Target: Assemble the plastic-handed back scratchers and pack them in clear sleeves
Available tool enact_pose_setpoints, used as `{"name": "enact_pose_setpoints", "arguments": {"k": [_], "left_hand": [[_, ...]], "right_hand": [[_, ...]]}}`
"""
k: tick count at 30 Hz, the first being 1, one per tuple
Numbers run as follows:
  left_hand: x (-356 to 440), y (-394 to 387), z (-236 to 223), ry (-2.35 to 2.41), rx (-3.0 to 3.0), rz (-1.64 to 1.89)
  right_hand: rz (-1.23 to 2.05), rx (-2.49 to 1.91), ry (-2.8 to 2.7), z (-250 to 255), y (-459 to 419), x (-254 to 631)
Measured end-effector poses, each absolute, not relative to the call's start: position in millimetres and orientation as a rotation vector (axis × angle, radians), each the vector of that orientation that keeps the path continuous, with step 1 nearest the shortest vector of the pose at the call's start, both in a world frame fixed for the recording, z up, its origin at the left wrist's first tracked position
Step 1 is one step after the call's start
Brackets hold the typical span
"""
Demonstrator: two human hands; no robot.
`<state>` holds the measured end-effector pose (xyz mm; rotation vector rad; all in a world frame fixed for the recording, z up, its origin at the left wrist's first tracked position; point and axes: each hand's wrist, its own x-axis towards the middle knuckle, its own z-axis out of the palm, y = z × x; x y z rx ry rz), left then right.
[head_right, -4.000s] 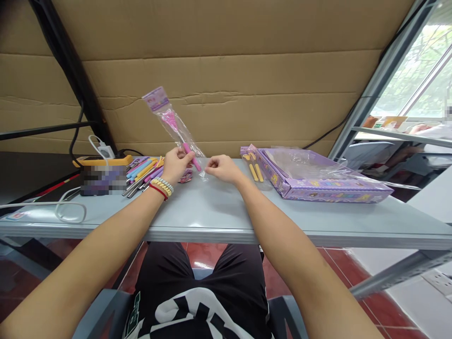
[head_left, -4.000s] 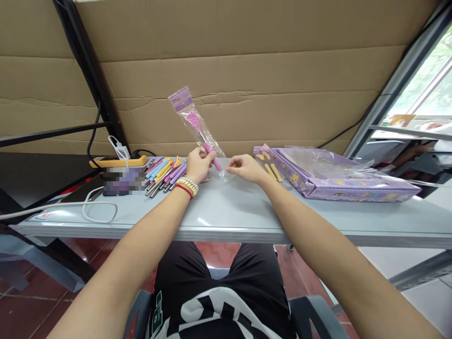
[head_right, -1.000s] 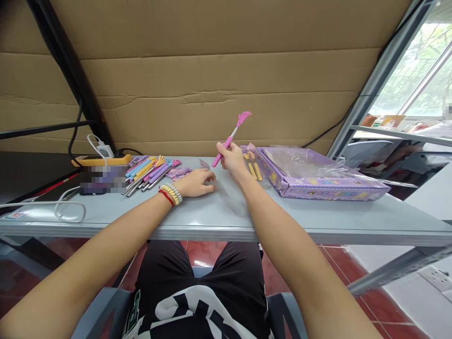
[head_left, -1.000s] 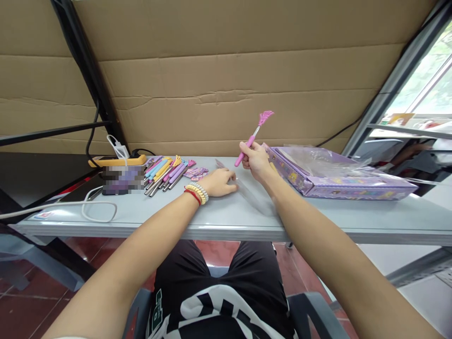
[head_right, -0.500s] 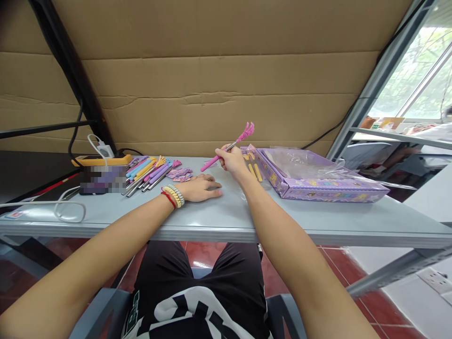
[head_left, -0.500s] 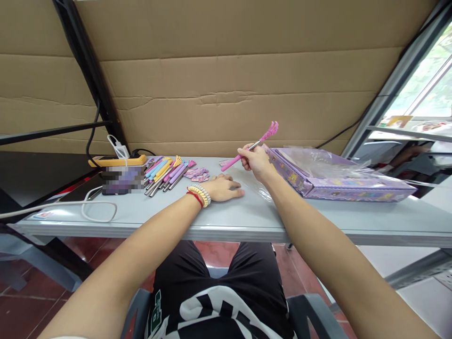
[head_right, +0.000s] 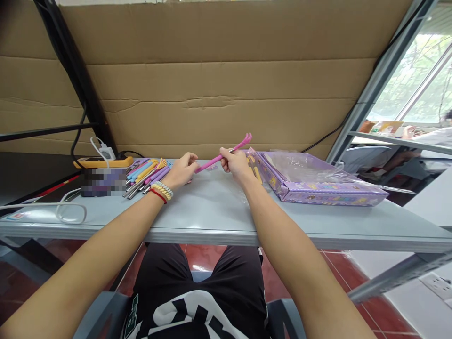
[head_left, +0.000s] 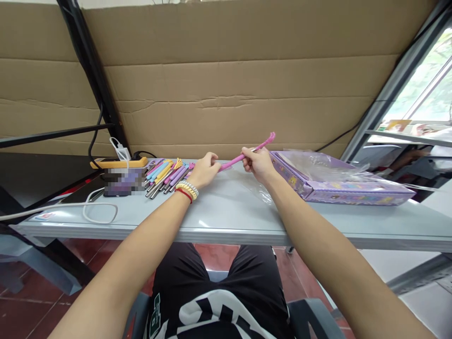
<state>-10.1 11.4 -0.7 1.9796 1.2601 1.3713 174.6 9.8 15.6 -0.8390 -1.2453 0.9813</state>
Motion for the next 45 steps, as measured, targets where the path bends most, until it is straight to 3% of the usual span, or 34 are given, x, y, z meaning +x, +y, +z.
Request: {"name": "enact_pose_setpoints", "arguments": {"k": [7,26,34,41,45], "left_hand": [[6.3,-4.1,-0.2,1.076,2.285,1.194],[-5.2,-6.5,13.7,0.997,2.343,0.976],[5.9,2.5,0.2,1.112,2.417,0.991],[19.7,-4.9,-7.7,0.747,2.346,0.972],[24.2,-6.3,-7.2,0.917,2.425,0.972]], "right_hand": [[1.160,-0.735,-1.353,14.9,2.4,165.1],[0.823,-0.596,-0.827,43.3,9.7,209.9],[1.264,-0.439,-1.007,28.6,-10.4,148.3],[1.289,-0.360,-1.045,19.3,-11.4,145.0],[1.259,-0.372,-1.001,20.6,-14.8,141.3]]}}
